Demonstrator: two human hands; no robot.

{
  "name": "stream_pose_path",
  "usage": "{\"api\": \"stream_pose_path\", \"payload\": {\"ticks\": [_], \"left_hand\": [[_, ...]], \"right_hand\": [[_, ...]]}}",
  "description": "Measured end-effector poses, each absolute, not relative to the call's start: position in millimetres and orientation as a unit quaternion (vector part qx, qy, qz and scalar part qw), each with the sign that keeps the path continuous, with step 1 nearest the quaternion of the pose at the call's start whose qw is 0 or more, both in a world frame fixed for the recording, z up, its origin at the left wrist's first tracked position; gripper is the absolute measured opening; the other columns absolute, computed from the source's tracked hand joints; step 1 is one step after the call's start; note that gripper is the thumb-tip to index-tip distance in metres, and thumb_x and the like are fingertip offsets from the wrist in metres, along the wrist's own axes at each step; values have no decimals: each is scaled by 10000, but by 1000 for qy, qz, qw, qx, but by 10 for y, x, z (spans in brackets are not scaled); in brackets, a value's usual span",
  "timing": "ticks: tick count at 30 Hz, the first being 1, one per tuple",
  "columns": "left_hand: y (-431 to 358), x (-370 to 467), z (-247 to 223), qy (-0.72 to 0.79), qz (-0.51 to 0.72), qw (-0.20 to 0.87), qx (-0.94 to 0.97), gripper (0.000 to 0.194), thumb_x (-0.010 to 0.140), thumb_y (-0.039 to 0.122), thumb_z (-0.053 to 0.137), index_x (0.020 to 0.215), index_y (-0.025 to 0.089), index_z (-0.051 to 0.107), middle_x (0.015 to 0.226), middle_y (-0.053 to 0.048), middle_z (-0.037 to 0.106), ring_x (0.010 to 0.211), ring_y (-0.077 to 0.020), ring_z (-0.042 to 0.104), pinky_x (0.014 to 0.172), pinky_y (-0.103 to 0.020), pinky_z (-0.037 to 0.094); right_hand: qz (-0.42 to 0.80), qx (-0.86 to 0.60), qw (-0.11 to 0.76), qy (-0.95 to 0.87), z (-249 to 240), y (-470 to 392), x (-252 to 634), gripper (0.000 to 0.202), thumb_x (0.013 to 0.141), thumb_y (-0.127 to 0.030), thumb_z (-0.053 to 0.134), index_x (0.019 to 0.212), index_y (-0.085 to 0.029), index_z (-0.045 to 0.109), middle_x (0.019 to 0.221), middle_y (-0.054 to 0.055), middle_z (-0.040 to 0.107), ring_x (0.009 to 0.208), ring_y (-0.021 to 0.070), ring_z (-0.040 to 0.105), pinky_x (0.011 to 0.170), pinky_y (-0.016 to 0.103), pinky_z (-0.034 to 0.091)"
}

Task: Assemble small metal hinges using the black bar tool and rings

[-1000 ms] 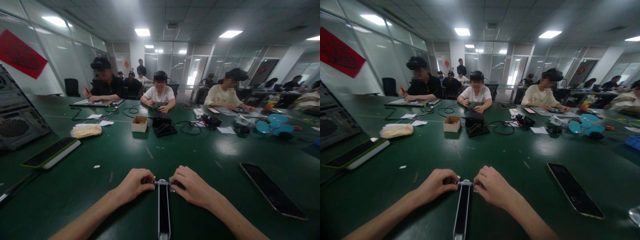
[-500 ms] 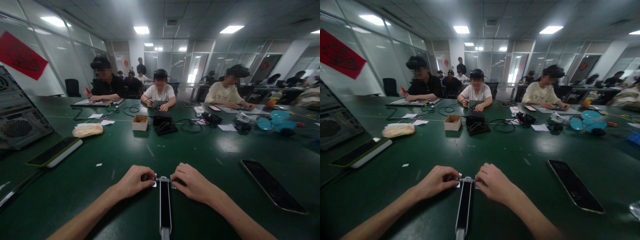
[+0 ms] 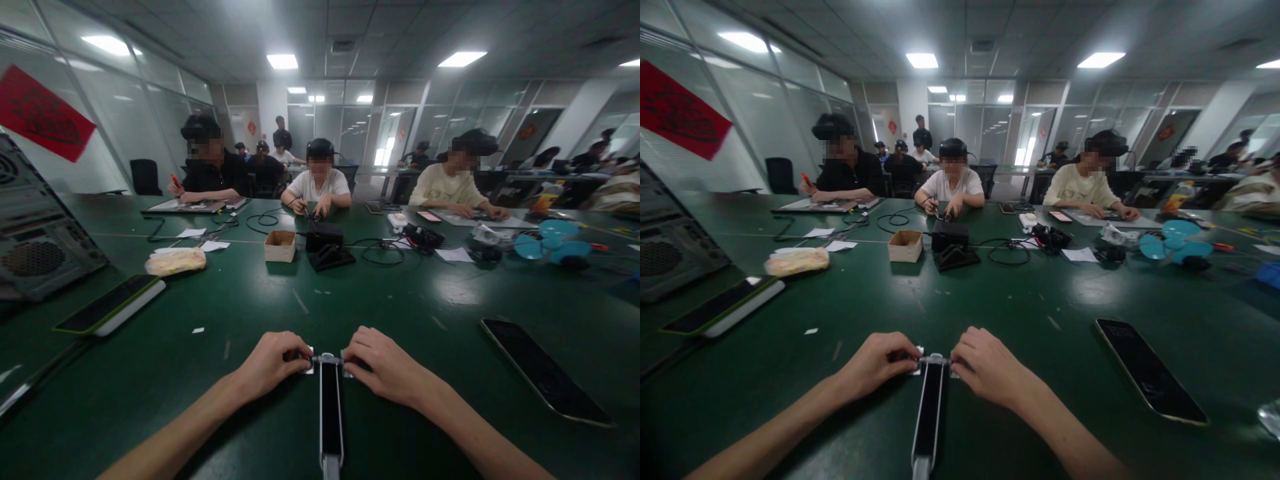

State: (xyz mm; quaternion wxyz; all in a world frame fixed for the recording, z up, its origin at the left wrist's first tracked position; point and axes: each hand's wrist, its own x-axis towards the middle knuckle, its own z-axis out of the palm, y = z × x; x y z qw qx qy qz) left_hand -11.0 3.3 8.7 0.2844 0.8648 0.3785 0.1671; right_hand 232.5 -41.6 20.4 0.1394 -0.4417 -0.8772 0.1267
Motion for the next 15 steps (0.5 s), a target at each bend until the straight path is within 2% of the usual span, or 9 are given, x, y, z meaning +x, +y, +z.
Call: {"api": "stream_pose_path", "payload": {"ticks": [6,15], "left_hand": [[44,-123,42,358,192,286,868,116,797,160,666,905,187,697,885,-19,688,825,-159,624,744,-251,462],[43,-133,175,378,144,418,813,161,834,204,607,958,167,704,839,-10,706,749,-147,646,690,-227,474]], "right_hand": [[127,-441,139,-878,195,-412,2330,74,882,-176,542,883,-180,616,856,31,599,777,171,506,673,316,421],[145,-446,127,-874,187,-400,2344,88,893,-196,530,890,-178,616,859,31,598,799,172,502,703,316,409]]}}
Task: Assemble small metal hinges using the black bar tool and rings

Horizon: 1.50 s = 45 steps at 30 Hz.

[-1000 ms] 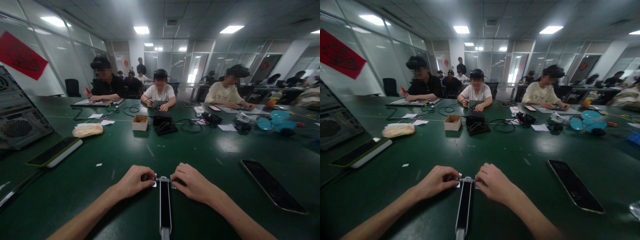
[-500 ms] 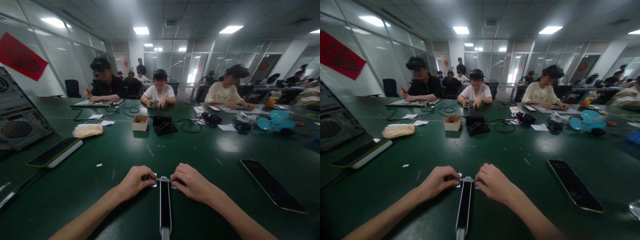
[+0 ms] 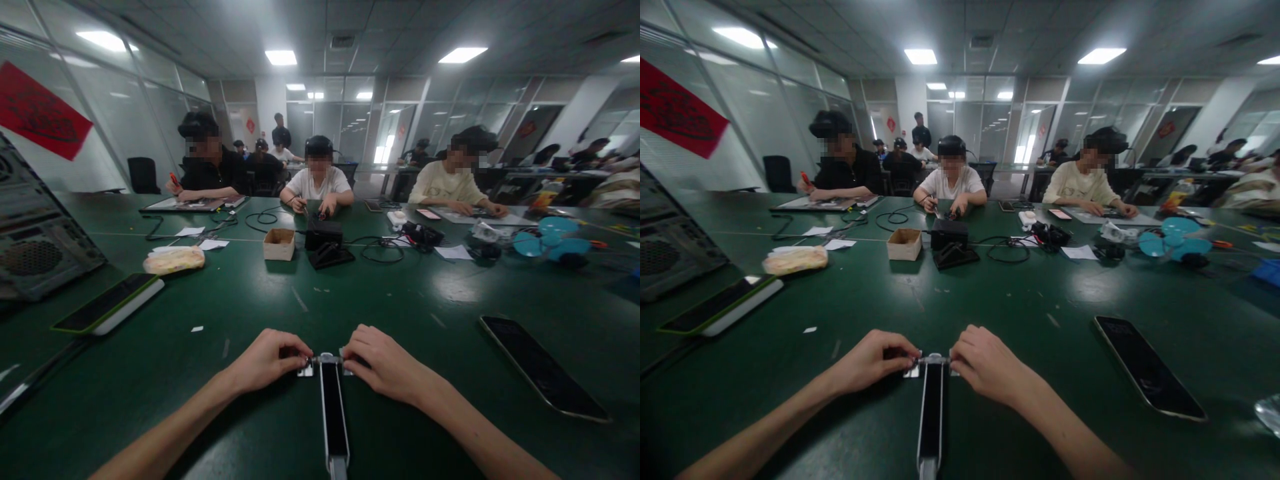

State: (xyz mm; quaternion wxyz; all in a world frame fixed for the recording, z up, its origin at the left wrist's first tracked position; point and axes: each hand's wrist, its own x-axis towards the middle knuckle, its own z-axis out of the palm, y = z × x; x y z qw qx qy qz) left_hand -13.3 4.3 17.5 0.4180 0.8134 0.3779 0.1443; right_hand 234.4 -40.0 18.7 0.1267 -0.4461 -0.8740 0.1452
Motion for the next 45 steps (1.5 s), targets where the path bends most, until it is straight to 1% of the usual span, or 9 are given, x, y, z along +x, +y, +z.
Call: {"api": "stream_pose_path", "payload": {"ticks": [4,9,17,28,32,37,39,43,45], "left_hand": [[36,-116,149,379,154,370,834,130,819,200,637,923,172,709,842,-3,702,747,-138,638,695,-217,464],[19,-100,115,343,158,290,879,141,830,176,637,946,206,711,864,3,703,787,-138,628,720,-219,455],[5,-99,63,349,178,257,883,165,803,149,648,959,193,677,813,10,660,692,-115,594,662,-211,461],[32,-132,18,304,181,214,910,159,842,147,589,992,183,628,859,-12,632,718,-118,588,651,-212,466],[43,-132,30,283,188,181,923,161,847,141,573,996,184,616,857,-20,639,767,-140,591,684,-238,467],[49,-139,50,271,191,149,932,182,842,140,564,1015,175,606,900,-38,652,810,-170,596,725,-291,467],[49,-145,56,273,186,135,934,175,849,160,552,1016,173,605,928,-49,652,823,-182,596,732,-309,467],[49,-149,47,278,184,111,936,146,864,192,523,983,180,607,915,-48,649,797,-181,590,705,-302,459],[47,-147,37,277,185,103,937,141,865,192,511,966,177,608,894,-45,647,778,-176,586,693,-294,451]], "right_hand": [[152,-452,123,-871,191,-397,2342,94,895,-212,531,888,-173,617,864,35,597,806,172,500,707,310,405],[153,-454,128,-868,180,-402,2342,93,896,-214,532,882,-172,614,865,36,599,802,170,504,700,305,407],[172,-464,126,-860,178,-407,2336,86,888,-208,541,894,-168,617,881,40,596,809,172,509,707,312,417],[187,-475,146,-847,134,-374,2345,85,870,-230,575,910,-172,624,876,36,598,802,162,524,707,297,430],[149,-462,145,-862,215,-334,2483,117,857,-264,601,927,-175,635,880,41,611,825,171,537,724,305,434],[59,-510,167,-842,315,-246,2804,152,898,-253,518,943,-167,635,934,72,626,872,190,558,795,358,451],[54,-534,141,-832,307,-226,2866,183,895,-266,514,998,-173,633,985,80,626,914,201,563,828,373,453],[70,-564,80,-819,207,-218,2791,336,901,-295,510,1211,-179,566,1117,103,592,999,225,549,859,385,454],[70,-565,65,-820,150,-215,2711,339,914,-279,489,1231,-178,559,1112,109,590,987,227,549,842,381,460]]}}
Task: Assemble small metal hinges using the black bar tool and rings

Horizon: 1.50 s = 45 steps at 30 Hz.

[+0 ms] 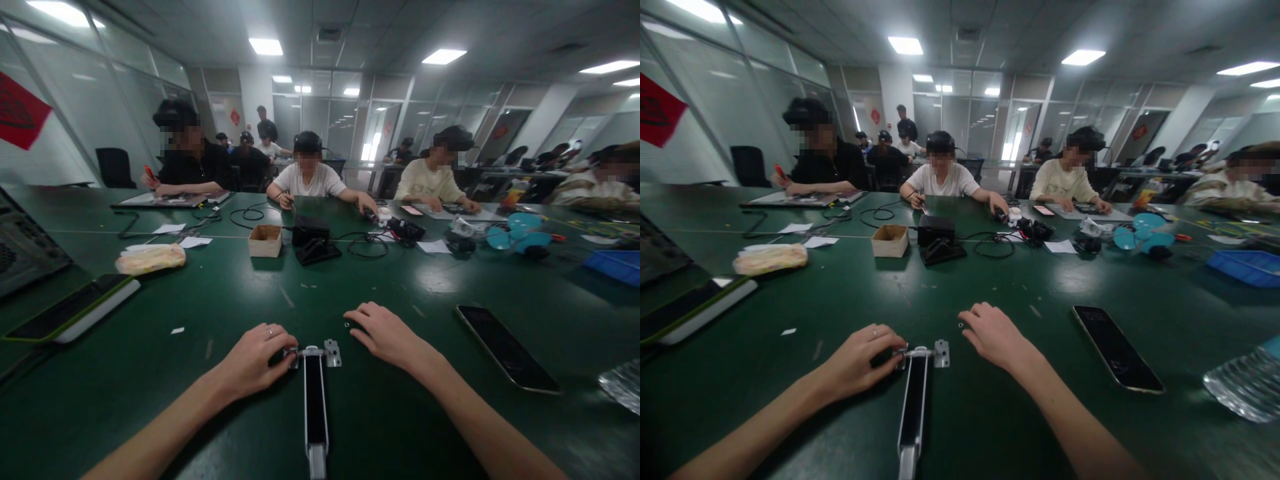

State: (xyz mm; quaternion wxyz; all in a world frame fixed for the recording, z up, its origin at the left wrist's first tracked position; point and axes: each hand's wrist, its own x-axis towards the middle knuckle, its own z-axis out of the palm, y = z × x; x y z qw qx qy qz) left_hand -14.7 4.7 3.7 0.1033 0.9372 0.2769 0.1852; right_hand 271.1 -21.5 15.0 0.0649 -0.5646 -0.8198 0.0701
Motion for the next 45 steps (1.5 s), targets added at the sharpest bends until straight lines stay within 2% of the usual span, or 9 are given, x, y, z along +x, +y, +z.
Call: {"api": "stream_pose_path", "payload": {"ticks": [7,11,14,20,28,39,45], "left_hand": [[28,-136,43,276,170,98,941,154,877,202,494,978,168,606,895,-50,643,771,-175,576,686,-293,431],[15,-122,82,278,164,99,941,145,873,195,494,957,166,608,877,-48,645,752,-169,572,669,-282,417],[14,-114,91,276,161,96,943,137,865,190,502,944,166,612,865,-48,645,745,-167,572,659,-273,402],[33,-124,47,271,152,96,946,143,862,187,505,957,170,610,883,-45,649,763,-172,580,676,-281,397],[27,-124,45,265,153,94,947,146,872,186,495,963,168,609,872,-44,646,756,-173,580,670,-287,391],[28,-115,59,267,144,94,948,172,883,206,471,968,169,617,848,-46,644,742,-165,577,663,-273,399],[23,-118,70,265,143,95,949,168,878,184,473,973,169,611,866,-46,646,741,-161,570,654,-270,392]], "right_hand": [[86,-550,86,-826,156,-238,2587,189,915,-172,466,997,-136,633,997,105,613,911,210,560,789,353,465],[156,-539,125,-818,243,-332,2483,171,903,-224,489,966,-144,627,902,71,619,797,171,573,707,303,464],[177,-517,142,-825,256,-395,2375,137,866,-198,528,946,-155,632,837,41,614,727,146,562,658,266,444],[182,-493,162,-835,165,-412,2301,107,823,-162,562,893,-153,642,810,33,613,754,151,545,676,266,432],[204,-488,172,-831,121,-405,2322,130,858,-198,551,931,-169,654,893,40,618,812,153,554,715,275,447],[247,-513,182,-802,203,-408,2305,99,824,-193,607,908,-166,652,842,20,632,740,133,560,648,250,448],[259,-498,173,-810,183,-396,2341,121,873,-224,562,943,-173,646,882,28,621,777,141,560,681,260,457]]}}
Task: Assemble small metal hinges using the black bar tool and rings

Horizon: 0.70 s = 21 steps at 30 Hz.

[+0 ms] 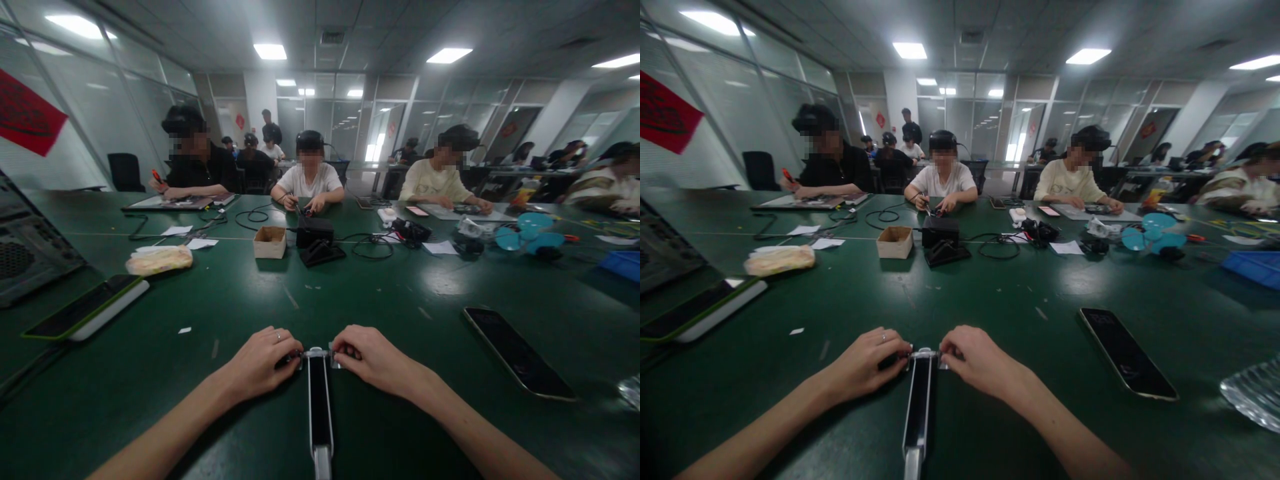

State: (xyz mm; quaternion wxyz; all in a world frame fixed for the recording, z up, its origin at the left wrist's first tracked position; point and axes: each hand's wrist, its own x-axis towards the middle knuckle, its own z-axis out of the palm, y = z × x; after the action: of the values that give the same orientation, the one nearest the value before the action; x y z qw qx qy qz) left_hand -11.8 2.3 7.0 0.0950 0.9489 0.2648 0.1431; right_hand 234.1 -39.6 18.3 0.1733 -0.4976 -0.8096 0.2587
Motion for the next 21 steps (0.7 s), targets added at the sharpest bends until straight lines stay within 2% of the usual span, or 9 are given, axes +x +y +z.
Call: {"api": "stream_pose_path", "payload": {"ticks": [7,17,21], "left_hand": [[22,-118,68,260,151,96,949,158,874,176,475,962,171,606,869,-43,648,746,-154,575,657,-264,399],[30,-124,63,266,139,95,949,150,875,177,499,981,176,606,875,-40,647,751,-160,577,660,-267,403],[24,-113,86,268,133,92,950,149,876,174,501,977,169,610,863,-46,646,738,-164,576,651,-270,401]], "right_hand": [[256,-472,156,-829,155,-378,2387,215,950,-249,437,999,-176,633,945,45,618,866,159,570,791,302,458],[288,-485,162,-810,159,-353,2406,176,936,-242,462,959,-177,624,938,31,614,833,145,576,739,275,462],[296,-493,148,-804,193,-368,2463,145,869,-315,584,928,-191,632,885,11,607,749,134,565,659,252,449]]}}
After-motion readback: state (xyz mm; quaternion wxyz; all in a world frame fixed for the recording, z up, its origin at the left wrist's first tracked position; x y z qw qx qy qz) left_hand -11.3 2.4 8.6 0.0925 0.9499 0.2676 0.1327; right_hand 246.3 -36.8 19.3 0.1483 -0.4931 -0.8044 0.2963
